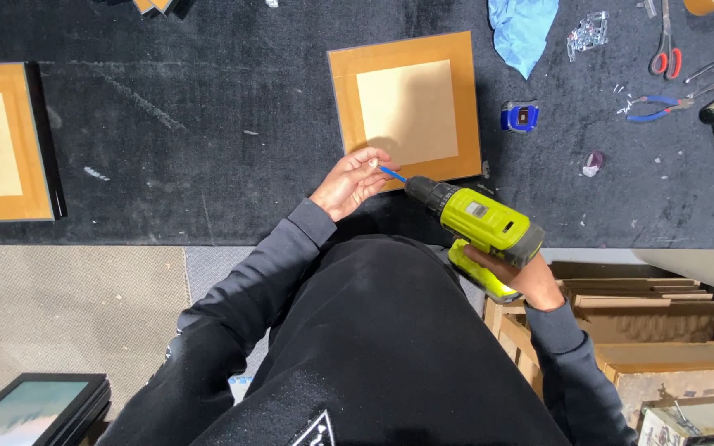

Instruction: The person assembles picture frames by placing backing boards into frames, securing them with a power drill, and attaching hanging hardware. The person handles multiple frames, flips them over, and uses a drill to fasten components.

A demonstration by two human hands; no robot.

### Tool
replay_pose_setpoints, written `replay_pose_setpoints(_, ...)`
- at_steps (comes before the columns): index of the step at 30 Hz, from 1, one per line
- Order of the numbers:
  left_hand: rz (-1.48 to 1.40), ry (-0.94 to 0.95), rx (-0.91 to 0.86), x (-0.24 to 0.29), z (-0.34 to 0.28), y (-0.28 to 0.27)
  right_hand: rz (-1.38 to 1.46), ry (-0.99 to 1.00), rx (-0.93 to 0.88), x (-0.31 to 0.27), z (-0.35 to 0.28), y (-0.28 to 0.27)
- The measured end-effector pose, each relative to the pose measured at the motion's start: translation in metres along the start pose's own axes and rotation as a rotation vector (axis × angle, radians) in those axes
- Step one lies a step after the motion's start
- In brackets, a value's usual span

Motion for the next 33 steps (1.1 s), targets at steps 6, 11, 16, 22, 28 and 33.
replay_pose_setpoints(6,0.172,0.056,0.085,-0.019,0.013,0.002,-0.186,0.031,0.005,-0.029,0.003,0.005)
replay_pose_setpoints(11,0.718,0.286,0.199,-0.053,0.066,-0.026,-0.252,0.175,0.105,-0.039,0.019,0.005)
replay_pose_setpoints(16,1.253,0.462,0.168,-0.072,0.079,-0.013,-0.346,0.465,0.192,-0.014,0.03,0.007)
replay_pose_setpoints(22,1.542,0.485,0.152,-0.107,0.085,-0.022,-0.487,0.66,0.131,-0.011,0.038,0.014)
replay_pose_setpoints(28,1.539,0.407,0.12,-0.123,0.092,-0.032,-0.437,0.706,0.083,-0.016,0.046,0.017)
replay_pose_setpoints(33,1.574,0.337,0.127,-0.112,0.083,-0.024,-0.501,0.748,0.085,-0.001,0.05,0.017)
Point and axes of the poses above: each hand's wrist, its own z-axis towards the middle knuckle, its own y-axis out of the palm, x = y × z, the point moved 2 cm from there along z, towards the middle knuckle, and after that the axes turned 14 degrees about z, right-handed, at the moved point
